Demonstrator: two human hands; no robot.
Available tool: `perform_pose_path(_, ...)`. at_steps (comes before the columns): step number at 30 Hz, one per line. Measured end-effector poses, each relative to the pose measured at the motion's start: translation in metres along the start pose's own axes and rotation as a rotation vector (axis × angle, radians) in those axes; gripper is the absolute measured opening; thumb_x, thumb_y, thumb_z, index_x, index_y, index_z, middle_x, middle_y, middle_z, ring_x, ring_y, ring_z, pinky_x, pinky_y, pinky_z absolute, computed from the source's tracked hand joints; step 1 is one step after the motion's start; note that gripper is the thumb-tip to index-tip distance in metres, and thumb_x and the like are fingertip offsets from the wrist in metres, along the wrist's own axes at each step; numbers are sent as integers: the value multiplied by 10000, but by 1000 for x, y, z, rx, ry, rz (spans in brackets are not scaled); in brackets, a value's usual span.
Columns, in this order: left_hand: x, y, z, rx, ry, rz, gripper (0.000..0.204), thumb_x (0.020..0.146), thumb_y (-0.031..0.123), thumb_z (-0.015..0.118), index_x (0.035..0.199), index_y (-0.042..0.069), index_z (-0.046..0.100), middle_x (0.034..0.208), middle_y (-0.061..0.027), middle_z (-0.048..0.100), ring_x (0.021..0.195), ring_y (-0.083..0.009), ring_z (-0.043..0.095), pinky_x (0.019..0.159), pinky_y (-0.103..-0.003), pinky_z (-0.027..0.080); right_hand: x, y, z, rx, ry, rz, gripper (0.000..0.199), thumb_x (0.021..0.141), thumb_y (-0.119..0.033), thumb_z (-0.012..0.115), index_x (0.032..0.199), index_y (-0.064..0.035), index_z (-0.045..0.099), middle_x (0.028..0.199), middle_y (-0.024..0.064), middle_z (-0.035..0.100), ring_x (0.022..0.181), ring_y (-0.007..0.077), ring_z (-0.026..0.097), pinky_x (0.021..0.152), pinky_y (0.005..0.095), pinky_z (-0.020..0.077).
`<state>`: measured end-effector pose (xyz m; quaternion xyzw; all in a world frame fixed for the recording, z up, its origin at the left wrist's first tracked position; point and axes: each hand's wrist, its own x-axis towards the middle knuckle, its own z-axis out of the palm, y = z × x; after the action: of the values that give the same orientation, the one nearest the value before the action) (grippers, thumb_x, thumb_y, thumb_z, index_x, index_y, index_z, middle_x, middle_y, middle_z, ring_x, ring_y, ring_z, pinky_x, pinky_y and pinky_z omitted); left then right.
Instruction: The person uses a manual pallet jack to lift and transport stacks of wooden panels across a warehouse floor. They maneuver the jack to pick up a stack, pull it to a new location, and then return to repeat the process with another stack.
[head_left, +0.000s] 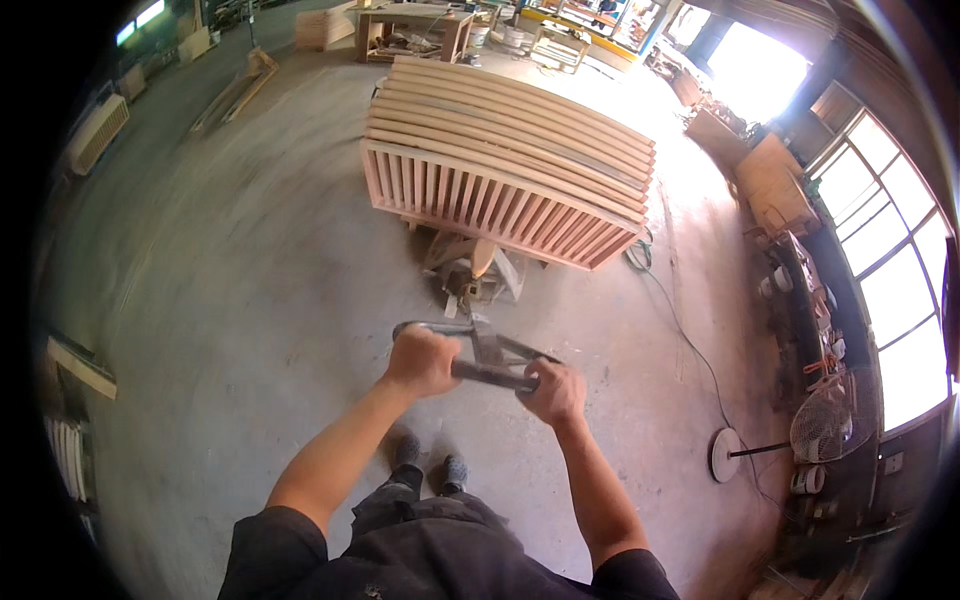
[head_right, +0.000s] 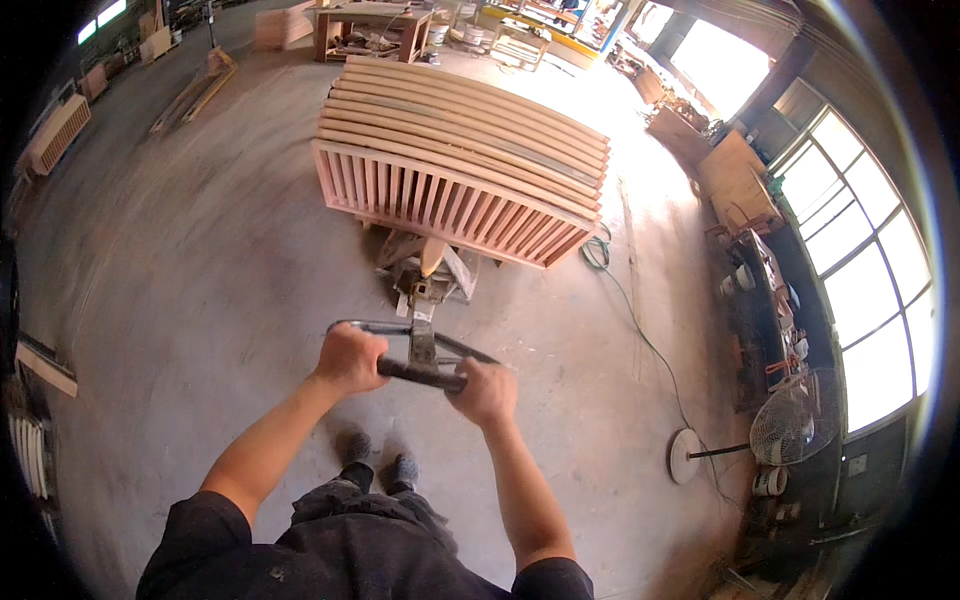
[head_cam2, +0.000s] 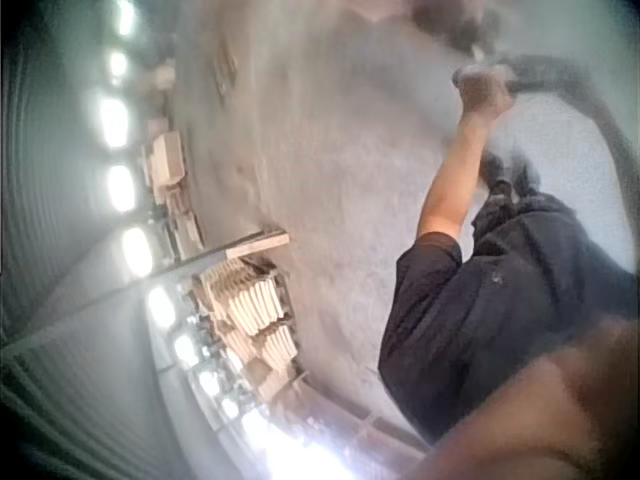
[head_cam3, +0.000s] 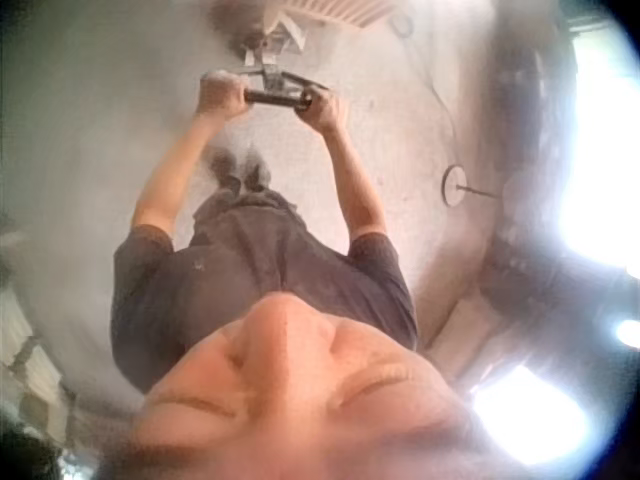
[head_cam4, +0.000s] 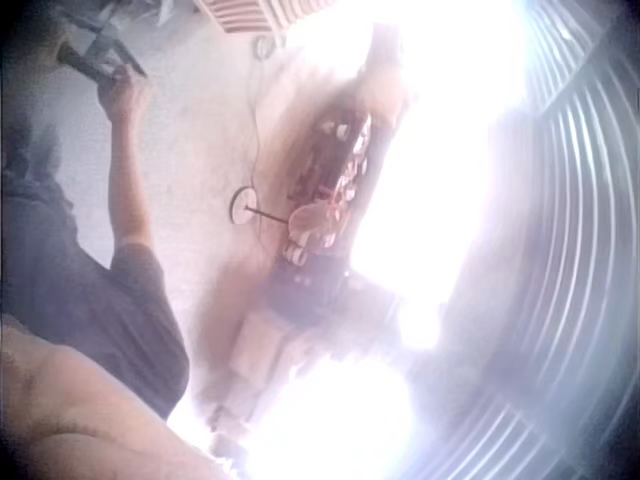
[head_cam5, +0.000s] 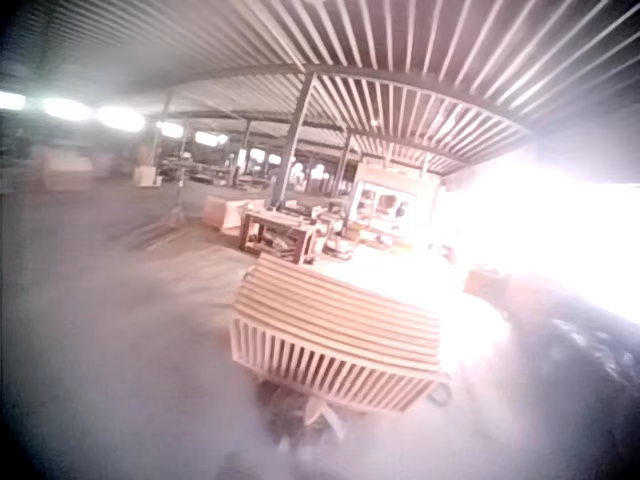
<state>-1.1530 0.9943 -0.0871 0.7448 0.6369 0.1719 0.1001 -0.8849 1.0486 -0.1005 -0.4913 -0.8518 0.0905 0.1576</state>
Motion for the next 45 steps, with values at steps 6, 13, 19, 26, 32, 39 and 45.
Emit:
perform_pose_path(6,-113,2,69,137,-49,50,180,612,285,764,685,171,646,716,-105,678,717,-291,679,673,-415,482,-108,-13,69,-35,-191,48,112,697,-247,754,757,-158,721,668,102,678,645,336,686,585,456,535)
perform_pose_path(13,-152,-19,145,61,-912,92,388,744,404,740,1022,134,745,998,-110,755,965,-320,723,798,-485,566,-162,-5,138,-129,-991,25,311,865,-394,588,1079,-223,736,953,95,750,886,342,724,756,479,568)
perform_pose_path(19,-9,-9,-1,18,-251,10,312,675,421,744,789,132,733,814,-124,721,808,-331,707,716,-460,555,-13,-3,5,53,-181,26,220,718,-291,773,916,-206,730,791,83,721,778,335,706,675,450,557)
perform_pose_path(26,-97,-3,76,97,-14,53,195,630,317,772,681,169,656,659,-100,633,688,-322,646,680,-438,478,-100,-3,69,20,-82,41,99,708,-226,755,801,-195,738,666,92,681,646,314,689,608,439,546)
perform_pose_path(32,-172,-2,142,128,-947,6,334,738,373,722,973,138,759,979,-116,756,978,-296,720,826,-466,539,-193,-1,171,-113,-1034,5,263,842,-394,650,1003,-210,747,936,112,738,885,336,715,738,483,563)
perform_pose_path(39,-17,-11,16,43,-219,8,321,748,448,719,757,128,702,813,-150,704,833,-345,691,752,-473,534,-16,-5,0,-5,-336,80,196,752,-345,720,900,-219,740,840,97,724,788,334,700,688,461,558)
perform_pose_path(45,-29,2,34,103,207,107,281,620,302,774,626,135,548,639,-93,587,670,-318,601,654,-462,430,-34,-2,22,50,87,26,191,657,-259,797,794,-166,701,690,100,666,672,331,667,630,481,523)
